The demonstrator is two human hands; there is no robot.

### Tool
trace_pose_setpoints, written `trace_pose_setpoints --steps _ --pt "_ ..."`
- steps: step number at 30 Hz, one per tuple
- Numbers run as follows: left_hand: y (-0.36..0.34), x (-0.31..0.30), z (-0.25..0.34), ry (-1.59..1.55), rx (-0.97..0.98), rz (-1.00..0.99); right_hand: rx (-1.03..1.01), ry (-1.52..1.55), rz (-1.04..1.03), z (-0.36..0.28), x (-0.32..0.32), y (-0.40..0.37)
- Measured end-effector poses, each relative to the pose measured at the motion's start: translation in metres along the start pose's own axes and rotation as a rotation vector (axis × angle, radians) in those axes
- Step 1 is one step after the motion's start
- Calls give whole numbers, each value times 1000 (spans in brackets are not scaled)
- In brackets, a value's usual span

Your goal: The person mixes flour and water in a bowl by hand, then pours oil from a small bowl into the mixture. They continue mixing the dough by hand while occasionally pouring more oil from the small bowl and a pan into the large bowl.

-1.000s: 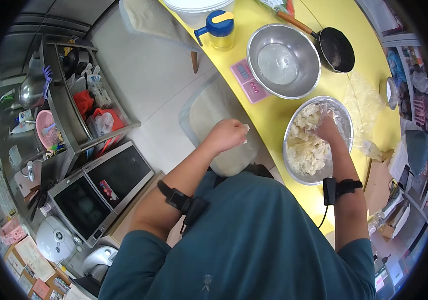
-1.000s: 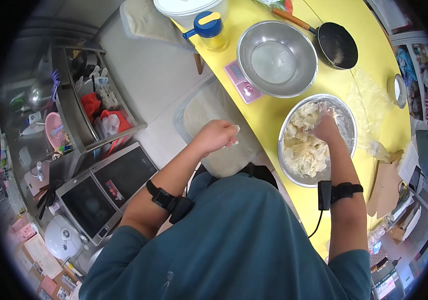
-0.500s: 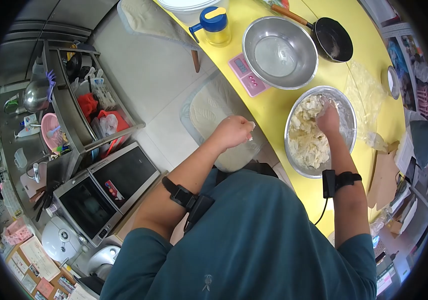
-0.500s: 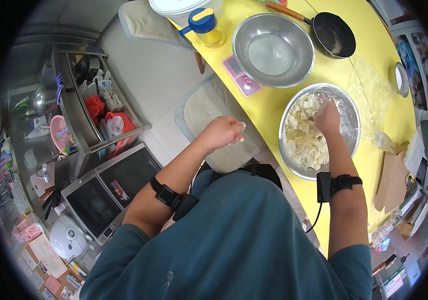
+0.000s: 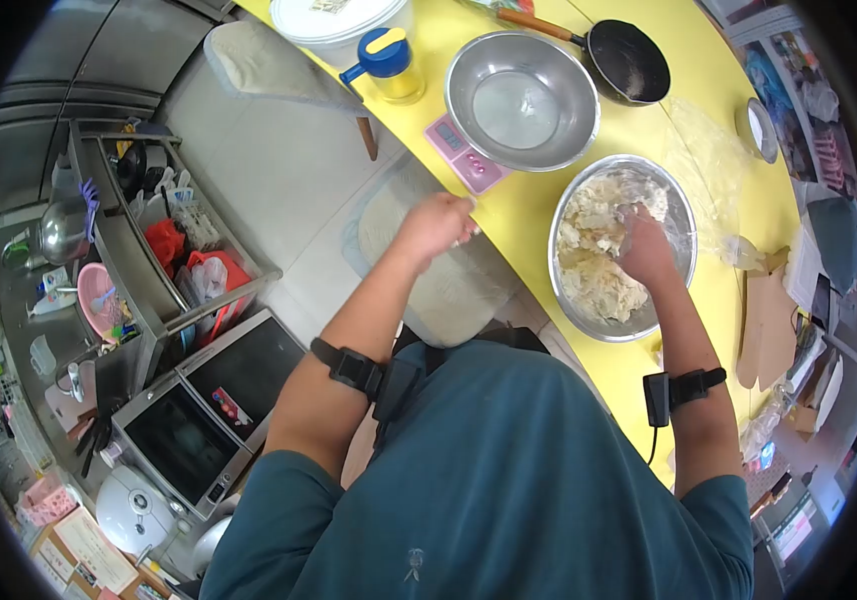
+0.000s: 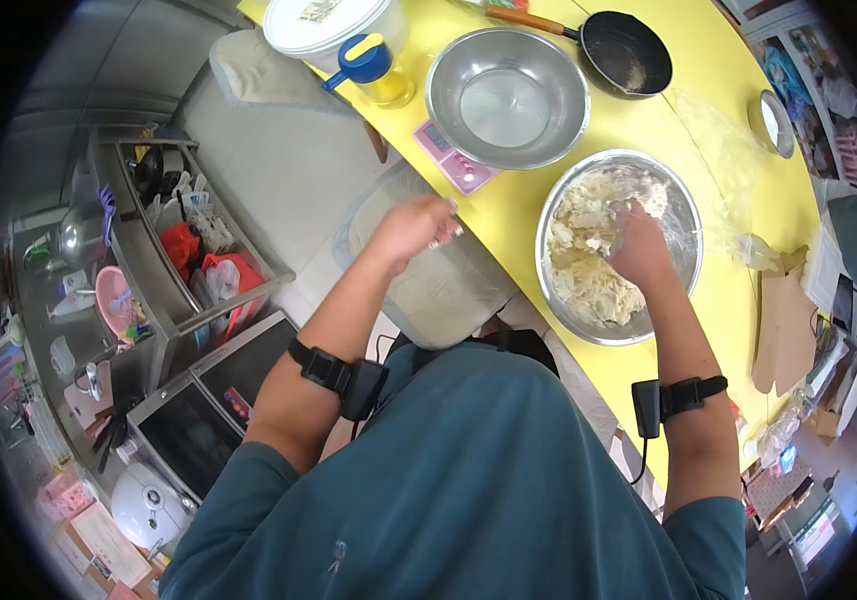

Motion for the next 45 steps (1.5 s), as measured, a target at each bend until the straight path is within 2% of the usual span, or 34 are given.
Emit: trace_pose_setpoints --steps 3,7,10,13,16,19,22,25,28,31,32,36,39,42,44,45 --pt "19 -17 20 8 27 12 -67 -36 -67 -9 12 3" --pt "29 -24 33 -60 60 96 -28 -49 -64 -22 -2 -7" --pt "45 -30 28 -111 31 107 -96 -86 80 -35 -13 -18" --pt "53 -34 42 -158 18 134 -58 -70 -115 -34 11 -11" --pt "68 -36 58 -191 78 127 -84 -118 -186 -25 50 0" --pt "82 -36 60 -188 32 110 -78 -22 -146 -21 55 9" --pt "93 -34 53 -161 -20 121 -212 -33 77 -23 59 13" --pt "95 -37 55 -129 25 164 -69 108 -172 -19 53 17" --pt "79 -38 69 -22 73 174 -90 252 -98 1 50 14" --pt "57 -35 84 91 103 188 -127 564 71 31 39 -10" --pt "52 -35 91 142 119 223 -73 740 179 43 33 -23" --pt "22 -9 116 263 102 223 211 727 442 96 35 -58" --pt "-15 29 148 231 178 230 222 746 443 112 55 -65" --pt "-12 39 152 521 159 255 197 790 395 116 75 -63" --pt "-20 51 158 629 201 321 212 810 314 104 73 -68" --pt "-25 57 162 682 224 355 220 833 338 108 82 -67"
Point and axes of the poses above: each hand's wrist, its own y-axis towards the middle knuckle, its own x-axis out of the palm, z = x × y, the point moved 10 cm from there along y, towards the middle knuckle, and after that the axes turned 14 degrees about -z, right-handed, at the moved point
